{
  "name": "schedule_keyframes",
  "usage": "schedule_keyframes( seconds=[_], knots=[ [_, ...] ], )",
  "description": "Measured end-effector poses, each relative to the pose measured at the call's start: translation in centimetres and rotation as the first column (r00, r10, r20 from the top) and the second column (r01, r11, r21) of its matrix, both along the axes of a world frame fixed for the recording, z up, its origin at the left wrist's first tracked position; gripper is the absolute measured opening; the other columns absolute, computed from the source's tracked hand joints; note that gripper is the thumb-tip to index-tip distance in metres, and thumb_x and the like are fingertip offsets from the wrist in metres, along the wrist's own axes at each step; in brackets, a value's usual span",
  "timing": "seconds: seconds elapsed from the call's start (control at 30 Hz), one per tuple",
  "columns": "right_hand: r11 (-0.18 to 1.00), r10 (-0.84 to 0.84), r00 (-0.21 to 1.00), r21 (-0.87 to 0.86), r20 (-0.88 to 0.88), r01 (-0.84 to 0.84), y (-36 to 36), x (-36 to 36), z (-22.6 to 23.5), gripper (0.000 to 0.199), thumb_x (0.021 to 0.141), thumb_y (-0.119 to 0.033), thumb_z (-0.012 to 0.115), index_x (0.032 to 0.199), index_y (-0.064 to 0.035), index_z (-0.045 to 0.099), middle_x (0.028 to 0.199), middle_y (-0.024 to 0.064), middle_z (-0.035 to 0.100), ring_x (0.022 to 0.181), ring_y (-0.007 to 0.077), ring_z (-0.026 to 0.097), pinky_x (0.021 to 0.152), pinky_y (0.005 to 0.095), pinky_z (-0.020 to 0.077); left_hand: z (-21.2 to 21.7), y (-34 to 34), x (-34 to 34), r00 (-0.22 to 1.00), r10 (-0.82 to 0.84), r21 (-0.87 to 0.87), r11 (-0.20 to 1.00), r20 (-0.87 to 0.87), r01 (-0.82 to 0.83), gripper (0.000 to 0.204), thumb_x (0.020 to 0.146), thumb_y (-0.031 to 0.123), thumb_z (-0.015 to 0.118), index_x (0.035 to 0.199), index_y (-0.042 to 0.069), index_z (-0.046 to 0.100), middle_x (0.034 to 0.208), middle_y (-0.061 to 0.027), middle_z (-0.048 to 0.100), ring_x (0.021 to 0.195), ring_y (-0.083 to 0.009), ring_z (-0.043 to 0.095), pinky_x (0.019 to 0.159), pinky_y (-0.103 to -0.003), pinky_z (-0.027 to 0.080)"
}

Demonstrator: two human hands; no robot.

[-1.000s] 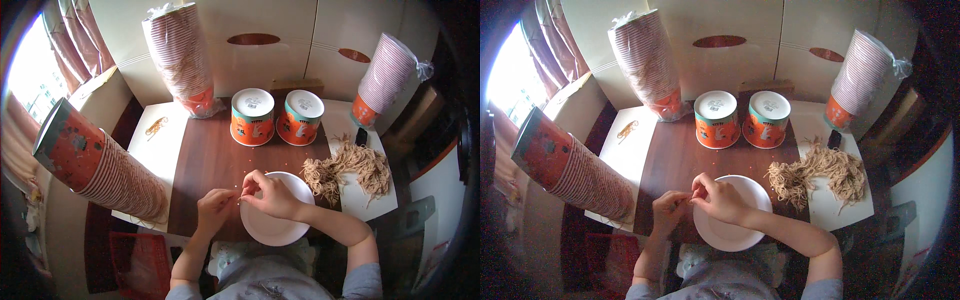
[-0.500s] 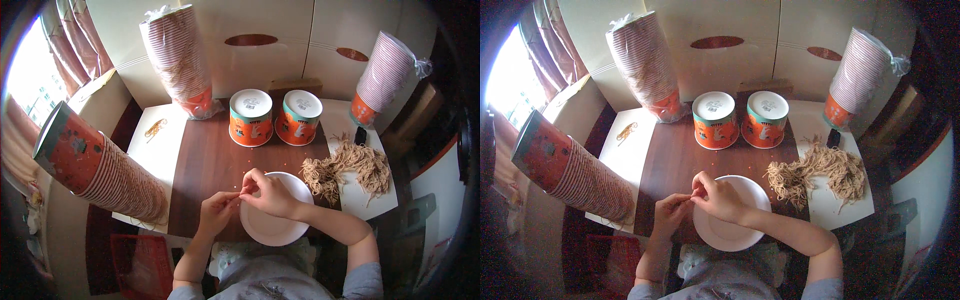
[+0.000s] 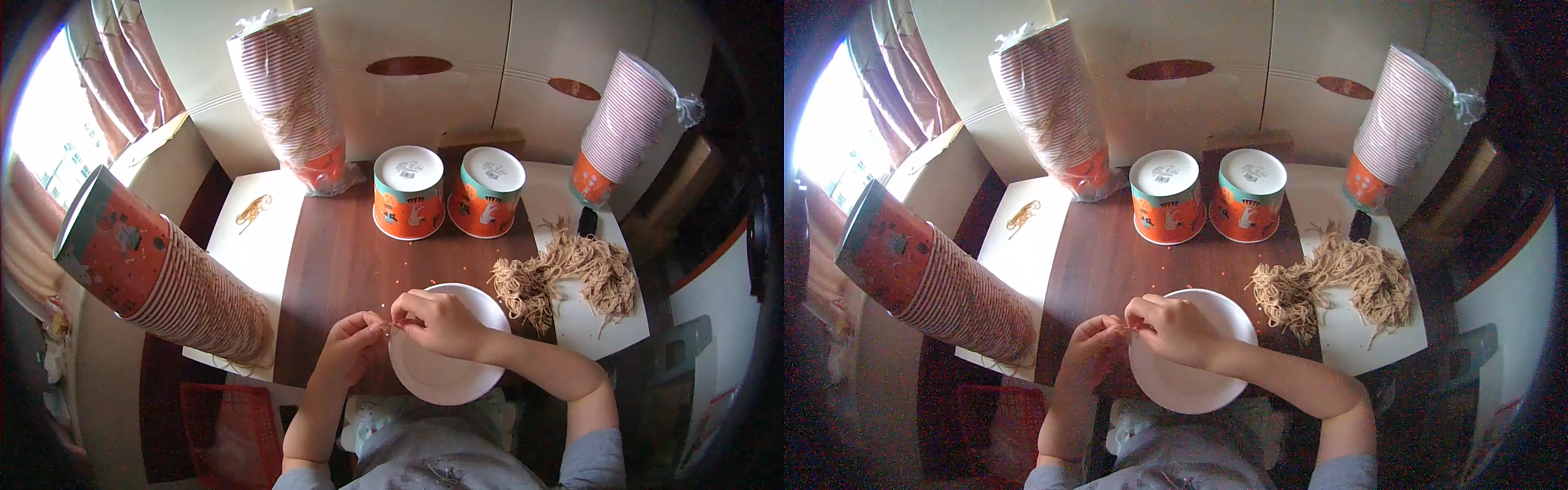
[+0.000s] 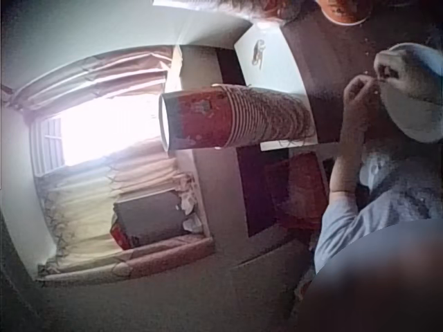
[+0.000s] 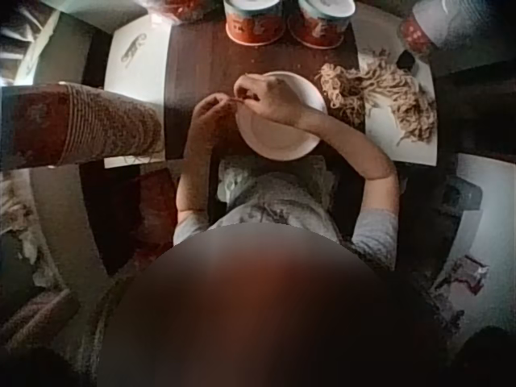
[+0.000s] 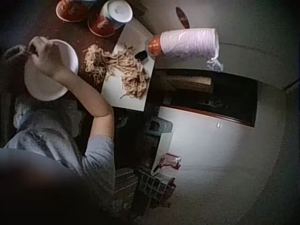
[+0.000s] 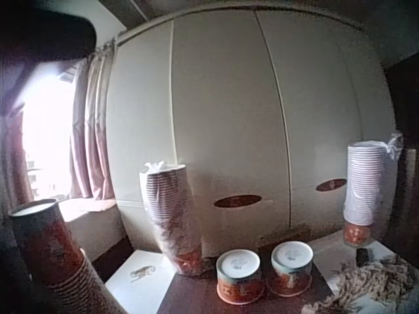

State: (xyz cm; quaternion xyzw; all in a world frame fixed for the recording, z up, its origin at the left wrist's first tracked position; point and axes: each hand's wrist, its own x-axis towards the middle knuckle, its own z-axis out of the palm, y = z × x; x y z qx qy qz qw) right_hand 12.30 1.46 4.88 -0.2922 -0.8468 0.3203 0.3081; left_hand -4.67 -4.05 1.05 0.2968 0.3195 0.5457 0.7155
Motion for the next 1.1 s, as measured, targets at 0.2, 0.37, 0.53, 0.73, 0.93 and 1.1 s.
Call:
schedule_keyframes(
  seconds=[0.2,0.37,0.53,0.73,0.93,1.1],
  knots=[
    [0.994,0.028,0.988,0.111,-0.150,-0.012,-0.4,-0.1,0.3,0.013,0.071,-0.010,0.062,0.083,-0.0063,0.056,0.074,0.0067,0.057,0.063,0.0214,0.057,0.057,0.0307,0.0455,-0.6,0.2,-0.6,0.994,-0.066,-0.018,0.998,0.087,0.067,0.007,0.083,0.010,0.053,0.081,0.003,0.056,0.075,-0.0012,0.057,0.063,-0.0050,0.051,0.052,-0.016,0.037],
    [1.000,0.007,0.997,0.008,-0.080,-0.007,-0.2,-0.1,0.5,0.013,0.072,-0.013,0.062,0.081,-0.0050,0.057,0.074,0.0071,0.058,0.062,0.0206,0.057,0.057,0.0295,0.0453,-0.1,0.1,-0.3,0.999,0.001,0.006,1.000,-0.043,0.000,0.007,0.083,0.010,0.054,0.081,0.004,0.057,0.073,-0.0006,0.057,0.061,-0.0039,0.049,0.052,-0.015,0.035],
    [0.999,0.011,0.998,-0.046,-0.067,-0.014,-0.1,-0.2,0.2,0.012,0.073,-0.013,0.062,0.081,-0.0044,0.057,0.073,0.0076,0.059,0.061,0.0178,0.056,0.055,0.0281,0.0446,-0.3,0.0,0.0,0.998,0.058,-0.003,0.998,-0.032,-0.058,0.007,0.082,0.009,0.053,0.078,0.003,0.054,0.074,-0.0003,0.051,0.056,-0.0051,0.045,0.045,-0.017,0.034],
    [0.998,0.044,0.995,-0.033,-0.093,-0.048,-0.2,-0.2,0.7,0.011,0.072,-0.011,0.062,0.080,-0.0040,0.058,0.073,0.0061,0.060,0.059,0.0142,0.055,0.053,0.0255,0.0437,-1.0,0.2,-0.4,0.993,-0.023,0.033,0.999,0.115,0.019,0.006,0.082,0.007,0.051,0.079,0.004,0.054,0.073,-0.0012,0.056,0.061,-0.0056,0.051,0.049,-0.016,0.039],
    [0.995,0.068,0.994,-0.068,-0.087,-0.074,0.2,-0.1,0.1,0.010,0.072,-0.010,0.061,0.080,-0.0041,0.059,0.074,0.0061,0.061,0.060,0.0138,0.056,0.054,0.0249,0.0443,-0.3,0.0,0.2,0.997,-0.005,0.036,0.999,0.081,0.002,0.006,0.083,0.007,0.050,0.079,0.004,0.054,0.075,-0.0006,0.055,0.063,-0.0054,0.049,0.053,-0.015,0.038],
    [0.998,0.005,0.995,0.067,-0.095,0.001,0.1,-0.2,-0.4,0.013,0.071,-0.009,0.061,0.083,-0.0045,0.058,0.075,0.0059,0.060,0.062,0.0149,0.057,0.055,0.0261,0.0458,-0.2,-0.1,0.2,0.999,0.007,0.007,1.000,-0.050,-0.006,0.011,0.084,0.014,0.051,0.079,0.004,0.054,0.070,0.0012,0.049,0.060,-0.0053,0.044,0.051,-0.017,0.034]
  ],
)
